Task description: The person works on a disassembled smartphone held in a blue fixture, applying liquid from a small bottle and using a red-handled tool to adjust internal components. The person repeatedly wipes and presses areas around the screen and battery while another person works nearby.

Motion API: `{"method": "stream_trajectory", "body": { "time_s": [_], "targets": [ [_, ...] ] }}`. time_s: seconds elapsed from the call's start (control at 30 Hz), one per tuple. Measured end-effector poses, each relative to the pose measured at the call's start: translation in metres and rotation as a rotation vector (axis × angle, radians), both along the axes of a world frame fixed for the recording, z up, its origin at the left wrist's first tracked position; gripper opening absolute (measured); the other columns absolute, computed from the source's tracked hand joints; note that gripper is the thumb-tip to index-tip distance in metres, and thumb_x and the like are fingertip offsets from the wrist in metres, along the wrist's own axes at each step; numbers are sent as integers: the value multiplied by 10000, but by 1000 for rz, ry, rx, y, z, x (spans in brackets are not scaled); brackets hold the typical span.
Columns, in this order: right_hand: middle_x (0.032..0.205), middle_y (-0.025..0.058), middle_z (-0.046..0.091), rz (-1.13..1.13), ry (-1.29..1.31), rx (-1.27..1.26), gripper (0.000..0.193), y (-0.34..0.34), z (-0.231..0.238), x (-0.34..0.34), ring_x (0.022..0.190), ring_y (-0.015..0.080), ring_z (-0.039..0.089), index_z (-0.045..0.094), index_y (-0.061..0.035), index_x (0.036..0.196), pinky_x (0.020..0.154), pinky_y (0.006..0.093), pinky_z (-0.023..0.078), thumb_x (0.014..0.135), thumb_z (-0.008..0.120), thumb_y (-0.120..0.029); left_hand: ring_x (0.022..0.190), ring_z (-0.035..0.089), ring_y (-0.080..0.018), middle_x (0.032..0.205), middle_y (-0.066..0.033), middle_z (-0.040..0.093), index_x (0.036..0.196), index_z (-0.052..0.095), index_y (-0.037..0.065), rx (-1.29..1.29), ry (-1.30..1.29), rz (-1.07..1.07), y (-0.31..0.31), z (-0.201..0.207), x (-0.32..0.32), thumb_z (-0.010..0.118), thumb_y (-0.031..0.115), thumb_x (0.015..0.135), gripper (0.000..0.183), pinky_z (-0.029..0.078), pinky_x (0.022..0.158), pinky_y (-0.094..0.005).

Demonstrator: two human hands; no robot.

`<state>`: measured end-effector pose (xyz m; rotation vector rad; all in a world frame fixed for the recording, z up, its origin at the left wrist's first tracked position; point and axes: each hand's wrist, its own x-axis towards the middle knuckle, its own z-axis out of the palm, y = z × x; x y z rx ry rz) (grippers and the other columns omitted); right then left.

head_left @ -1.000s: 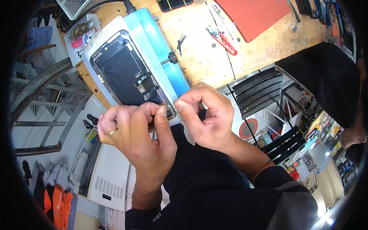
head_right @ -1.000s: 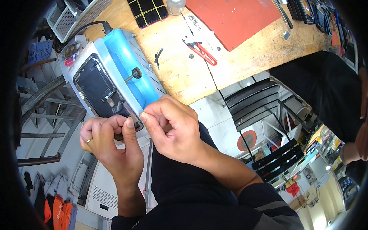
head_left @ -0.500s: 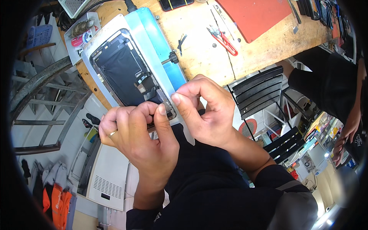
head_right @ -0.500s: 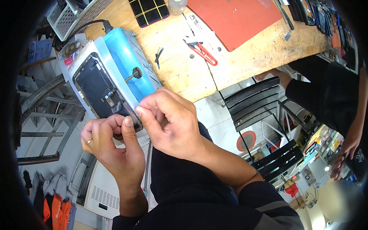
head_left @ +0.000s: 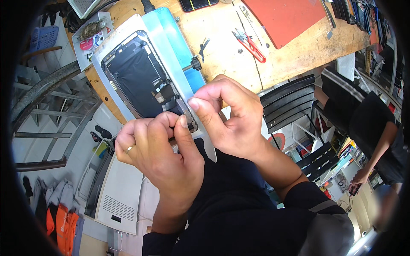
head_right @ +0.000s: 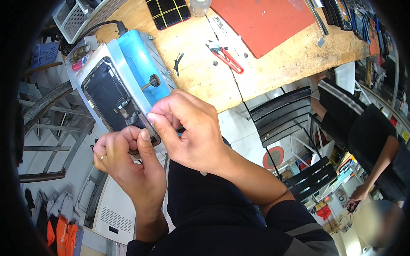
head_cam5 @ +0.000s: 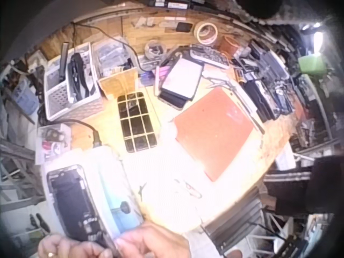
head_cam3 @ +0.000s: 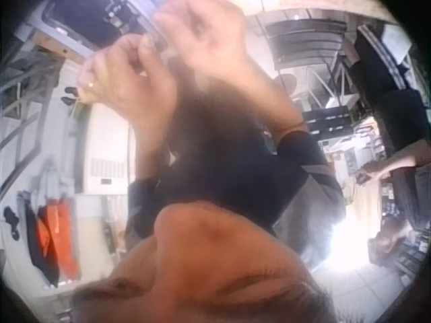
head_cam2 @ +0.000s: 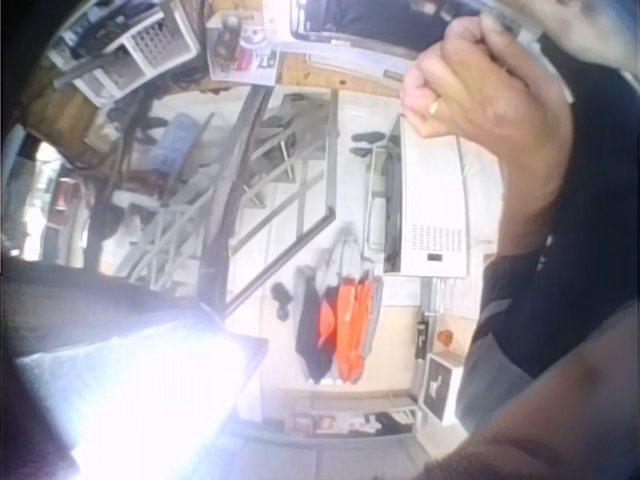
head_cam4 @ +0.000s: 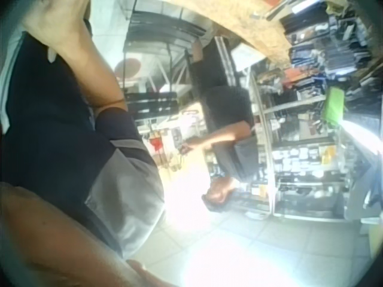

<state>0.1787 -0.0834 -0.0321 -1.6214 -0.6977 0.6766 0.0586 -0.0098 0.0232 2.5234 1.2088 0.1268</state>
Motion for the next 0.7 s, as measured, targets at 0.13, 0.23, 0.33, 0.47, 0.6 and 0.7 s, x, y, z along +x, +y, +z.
{"method": "stream_trajectory", "body": {
  "time_s": [0.13,0.23,0.33,0.47,0.6,0.7],
  "targets": [
    [824,48,692,-14,16,4,84,3,-1,-1,646,61,551,722,26,965,586,240,430,962,806,33,1052,542,-281,897,-16,593,974,670,86,13,-11,19,0,-1,1,734,176,1019,120,338,1028,-474],
    [828,46,696,-21,22,9,83,4,-2,0,648,59,547,720,24,968,587,238,431,969,803,26,1041,544,-278,891,-21,600,985,677,78,30,-11,23,2,-2,3,730,177,1025,120,341,1029,-473],
    [828,38,696,-23,18,22,80,8,-4,1,654,57,540,719,20,972,593,237,433,975,799,18,1038,549,-275,884,-22,607,980,681,76,36,-15,39,3,-3,4,730,175,1026,119,343,1031,-471],
    [828,22,694,-23,71,14,74,12,-6,2,672,50,533,720,14,974,605,234,438,984,793,9,1045,555,-282,890,-16,611,982,693,82,44,-13,55,6,-4,6,746,178,1009,113,343,1034,-479],
    [828,13,692,-34,85,13,72,13,-6,1,684,45,535,722,13,975,615,230,442,986,793,4,1066,564,-295,906,-5,609,997,707,97,66,-24,69,7,-6,8,771,183,980,109,337,1033,-489],
    [823,12,693,-41,84,11,71,16,-8,2,688,44,542,725,14,974,621,229,450,989,792,0,1066,565,-289,904,-3,610,1002,714,97,77,-26,78,6,-9,8,770,180,983,102,336,1036,-485]
  ]
}}
